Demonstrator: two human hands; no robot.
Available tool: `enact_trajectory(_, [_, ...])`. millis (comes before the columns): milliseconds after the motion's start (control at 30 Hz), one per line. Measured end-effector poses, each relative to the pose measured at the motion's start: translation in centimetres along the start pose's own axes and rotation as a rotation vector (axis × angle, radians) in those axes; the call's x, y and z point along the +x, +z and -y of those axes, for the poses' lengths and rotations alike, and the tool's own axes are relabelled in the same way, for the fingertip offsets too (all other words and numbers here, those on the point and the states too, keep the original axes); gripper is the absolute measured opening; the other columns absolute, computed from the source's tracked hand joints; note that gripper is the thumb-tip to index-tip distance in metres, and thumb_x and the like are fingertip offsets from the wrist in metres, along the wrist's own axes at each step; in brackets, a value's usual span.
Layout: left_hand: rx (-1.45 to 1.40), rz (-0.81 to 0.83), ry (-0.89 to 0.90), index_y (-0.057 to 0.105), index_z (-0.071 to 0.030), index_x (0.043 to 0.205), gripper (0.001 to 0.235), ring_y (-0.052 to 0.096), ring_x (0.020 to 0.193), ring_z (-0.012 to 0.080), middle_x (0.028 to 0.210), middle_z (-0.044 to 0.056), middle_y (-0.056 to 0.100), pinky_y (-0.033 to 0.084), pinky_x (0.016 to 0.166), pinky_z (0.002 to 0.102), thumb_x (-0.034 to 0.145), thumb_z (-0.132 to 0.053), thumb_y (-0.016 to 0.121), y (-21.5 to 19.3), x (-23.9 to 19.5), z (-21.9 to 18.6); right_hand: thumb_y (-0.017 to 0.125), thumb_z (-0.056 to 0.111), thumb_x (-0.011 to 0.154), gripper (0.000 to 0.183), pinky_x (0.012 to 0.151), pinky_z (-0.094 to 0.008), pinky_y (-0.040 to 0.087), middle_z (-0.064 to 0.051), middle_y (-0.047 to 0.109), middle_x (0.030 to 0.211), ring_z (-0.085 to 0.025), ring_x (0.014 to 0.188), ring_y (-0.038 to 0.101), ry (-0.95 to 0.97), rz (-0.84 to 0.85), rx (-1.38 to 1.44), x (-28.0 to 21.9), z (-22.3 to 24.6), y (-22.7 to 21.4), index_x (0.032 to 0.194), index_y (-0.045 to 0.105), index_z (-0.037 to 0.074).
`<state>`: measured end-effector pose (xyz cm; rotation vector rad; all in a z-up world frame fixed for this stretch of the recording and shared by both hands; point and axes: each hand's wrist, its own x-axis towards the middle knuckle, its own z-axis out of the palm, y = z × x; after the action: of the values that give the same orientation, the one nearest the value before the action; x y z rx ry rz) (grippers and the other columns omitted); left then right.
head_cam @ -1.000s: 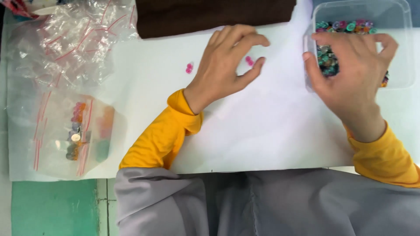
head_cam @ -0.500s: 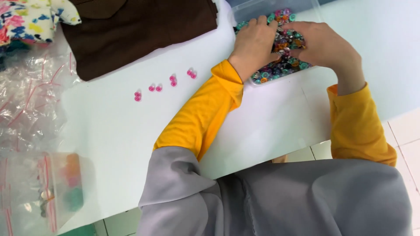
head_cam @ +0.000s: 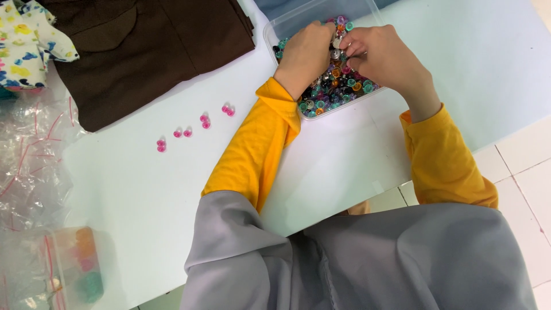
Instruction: The person sorts colorful buttons from a plastic container onto a white table, arranging them into small groups. They then pick up the sorted buttons and place them into small plastic bags, sealing them before moving on to sort another batch of buttons.
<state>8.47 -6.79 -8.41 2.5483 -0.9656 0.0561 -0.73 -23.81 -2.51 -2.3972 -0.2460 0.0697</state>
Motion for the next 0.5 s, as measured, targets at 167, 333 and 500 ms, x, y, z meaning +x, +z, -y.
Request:
enact_trajectory(167, [0.274, -0.242, -0.003, 0.063, -0.017, 0.099, 0.033, 0.067, 0.076, 0.0343, 0.086, 0.006, 0.067, 0.052, 0.062, 0.047, 0.071, -0.003, 0.074, 0.1, 0.2, 0.6, 0.066, 0.001, 0.098, 0.021, 0.079, -0.036, 0.056, -0.015, 0.074, 0.103, -0.024, 0.090, 0.071, -0.033, -0.059, 0.041, -0.6, 0.8, -0.3, 0.118, 0.071, 0.004])
enact_trajectory(333, [0.069, -0.248, 0.072, 0.055, -0.018, 0.109, 0.044, 0.065, 0.082, 0.0368, 0.099, 0.008, 0.058, 0.053, 0.067, 0.051, 0.071, -0.010, 0.074, -4.4, -1.6, -1.3, 0.060, 0.004, 0.106, 0.016, 0.082, -0.034, 0.053, -0.009, 0.074, 0.095, -0.021, 0.083, 0.069, -0.119, -0.107, 0.061, -0.8, 1.6, -0.4, 0.118, 0.071, 0.003])
enact_trajectory(500, [-0.231, 0.172, -0.055, 0.058, -0.017, 0.086, 0.027, 0.060, 0.070, 0.0217, 0.080, -0.004, 0.062, 0.044, 0.055, 0.041, 0.075, -0.019, 0.083, -7.0, -2.6, -3.3, 0.054, 0.010, 0.113, 0.020, 0.068, -0.033, 0.038, -0.005, 0.054, 0.080, -0.016, 0.068, 0.044, -0.115, -0.150, 0.035, -1.4, 2.8, -0.9, 0.098, 0.065, 0.004])
